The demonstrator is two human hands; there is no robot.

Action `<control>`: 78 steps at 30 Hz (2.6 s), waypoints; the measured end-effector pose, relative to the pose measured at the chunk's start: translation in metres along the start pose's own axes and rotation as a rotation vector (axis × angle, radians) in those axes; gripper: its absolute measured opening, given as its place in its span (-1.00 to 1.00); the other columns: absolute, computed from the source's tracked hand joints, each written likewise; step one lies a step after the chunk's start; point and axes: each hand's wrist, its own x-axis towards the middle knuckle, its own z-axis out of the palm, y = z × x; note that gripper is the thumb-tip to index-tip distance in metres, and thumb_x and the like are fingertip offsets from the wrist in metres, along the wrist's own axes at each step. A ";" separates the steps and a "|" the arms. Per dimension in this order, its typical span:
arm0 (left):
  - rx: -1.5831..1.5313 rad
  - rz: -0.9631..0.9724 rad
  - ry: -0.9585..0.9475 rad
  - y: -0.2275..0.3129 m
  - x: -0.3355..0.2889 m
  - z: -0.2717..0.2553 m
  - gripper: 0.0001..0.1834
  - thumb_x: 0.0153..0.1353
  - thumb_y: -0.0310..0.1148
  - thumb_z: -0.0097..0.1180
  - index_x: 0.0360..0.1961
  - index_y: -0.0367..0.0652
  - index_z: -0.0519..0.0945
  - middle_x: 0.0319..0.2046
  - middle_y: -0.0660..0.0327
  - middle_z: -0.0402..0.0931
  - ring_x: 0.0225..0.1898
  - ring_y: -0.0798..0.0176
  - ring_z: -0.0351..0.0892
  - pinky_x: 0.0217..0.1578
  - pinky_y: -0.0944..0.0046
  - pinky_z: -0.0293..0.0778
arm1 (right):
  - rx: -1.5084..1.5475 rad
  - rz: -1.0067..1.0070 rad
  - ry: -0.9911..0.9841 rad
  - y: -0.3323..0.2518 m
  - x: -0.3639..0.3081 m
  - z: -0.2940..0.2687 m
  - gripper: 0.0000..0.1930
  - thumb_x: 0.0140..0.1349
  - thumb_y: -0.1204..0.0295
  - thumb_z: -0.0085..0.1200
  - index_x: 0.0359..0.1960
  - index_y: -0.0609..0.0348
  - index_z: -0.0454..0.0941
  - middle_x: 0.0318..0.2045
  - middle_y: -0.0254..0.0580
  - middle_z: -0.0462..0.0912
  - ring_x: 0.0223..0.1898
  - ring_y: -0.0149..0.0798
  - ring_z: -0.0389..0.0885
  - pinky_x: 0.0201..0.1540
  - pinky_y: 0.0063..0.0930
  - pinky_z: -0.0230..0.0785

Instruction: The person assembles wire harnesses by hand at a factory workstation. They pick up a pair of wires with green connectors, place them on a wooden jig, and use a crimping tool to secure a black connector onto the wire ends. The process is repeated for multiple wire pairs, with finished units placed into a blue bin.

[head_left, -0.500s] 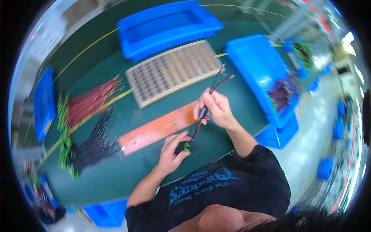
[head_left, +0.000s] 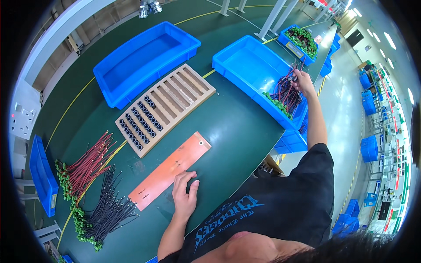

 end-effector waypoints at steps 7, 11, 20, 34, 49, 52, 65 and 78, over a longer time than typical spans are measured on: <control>0.047 0.045 -0.003 -0.001 0.001 0.002 -0.82 0.28 -0.51 0.30 -0.10 -0.29 0.69 -0.13 0.04 0.64 -0.05 -0.01 0.62 0.03 0.09 0.52 | -0.927 -0.128 0.321 0.009 0.022 -0.024 -0.33 0.44 -0.17 -0.03 -0.26 0.35 0.67 -0.42 0.16 0.77 -0.28 0.25 0.78 -0.03 0.07 0.60; 0.074 0.044 0.009 0.000 0.001 0.002 -0.82 0.26 -0.51 0.32 -0.12 -0.29 0.69 -0.15 0.03 0.64 -0.06 -0.02 0.62 0.01 0.08 0.53 | -1.125 -0.126 0.489 -0.008 0.010 0.003 -0.44 0.41 -0.13 0.06 -0.05 0.19 0.70 -0.07 0.21 0.72 -0.01 0.28 0.70 0.05 0.07 0.55; 0.083 0.111 0.007 0.000 0.004 0.005 -0.84 0.21 -0.49 0.37 -0.19 -0.26 0.72 -0.19 0.10 0.65 -0.10 0.01 0.64 -0.04 0.11 0.55 | -1.105 -1.007 0.410 -0.023 -0.066 0.090 -0.82 0.33 0.28 0.23 -0.23 0.11 0.73 -0.10 -0.16 0.67 -0.10 -0.03 0.61 -0.07 -0.12 0.47; 0.188 -0.493 1.003 0.006 -0.275 0.006 -0.81 0.50 -0.39 0.05 -0.32 -0.12 0.40 -0.50 0.28 0.49 -0.53 0.39 0.40 -0.50 0.35 0.31 | -0.191 -1.123 -0.679 -0.068 -0.164 0.432 -0.81 0.39 0.36 0.16 -0.09 0.18 0.68 -0.13 0.00 0.69 -0.13 0.08 0.69 -0.04 -0.11 0.54; -0.093 -1.518 1.365 -0.061 -0.387 0.144 -0.65 0.58 -0.11 -0.07 -0.21 -0.18 0.51 -0.41 0.21 0.58 -0.45 0.31 0.48 -0.39 0.27 0.40 | 0.007 -0.943 -0.756 -0.049 -0.146 0.462 -0.83 0.42 0.42 0.18 -0.10 0.25 0.70 -0.29 -0.14 0.62 -0.39 -0.31 0.60 -0.25 -0.42 0.47; -0.098 -1.521 1.375 -0.057 -0.391 0.151 -0.65 0.58 -0.12 -0.06 -0.22 -0.19 0.52 -0.41 0.19 0.58 -0.44 0.29 0.49 -0.38 0.25 0.41 | -0.019 -0.958 -0.749 -0.045 -0.145 0.464 -0.83 0.44 0.42 0.17 -0.10 0.27 0.70 -0.25 -0.12 0.64 -0.34 -0.28 0.63 -0.21 -0.43 0.48; -0.173 -1.570 1.466 -0.055 -0.423 0.196 -0.63 0.56 -0.13 -0.04 -0.25 -0.23 0.55 -0.40 0.13 0.60 -0.41 0.21 0.53 -0.33 0.18 0.44 | -0.021 -0.900 -0.870 -0.022 -0.118 0.474 -0.77 0.51 0.40 0.09 0.01 0.30 0.68 -0.16 -0.18 0.65 -0.21 -0.39 0.57 -0.10 -0.48 0.43; -0.235 -1.601 1.497 -0.064 -0.443 0.215 -0.61 0.53 -0.14 -0.02 -0.28 -0.27 0.58 -0.39 0.07 0.63 -0.39 0.14 0.57 -0.28 0.10 0.48 | -0.004 -0.940 -0.822 -0.026 -0.125 0.473 -0.76 0.51 0.38 0.11 -0.02 0.31 0.68 -0.24 -0.24 0.65 -0.29 -0.43 0.53 -0.17 -0.50 0.41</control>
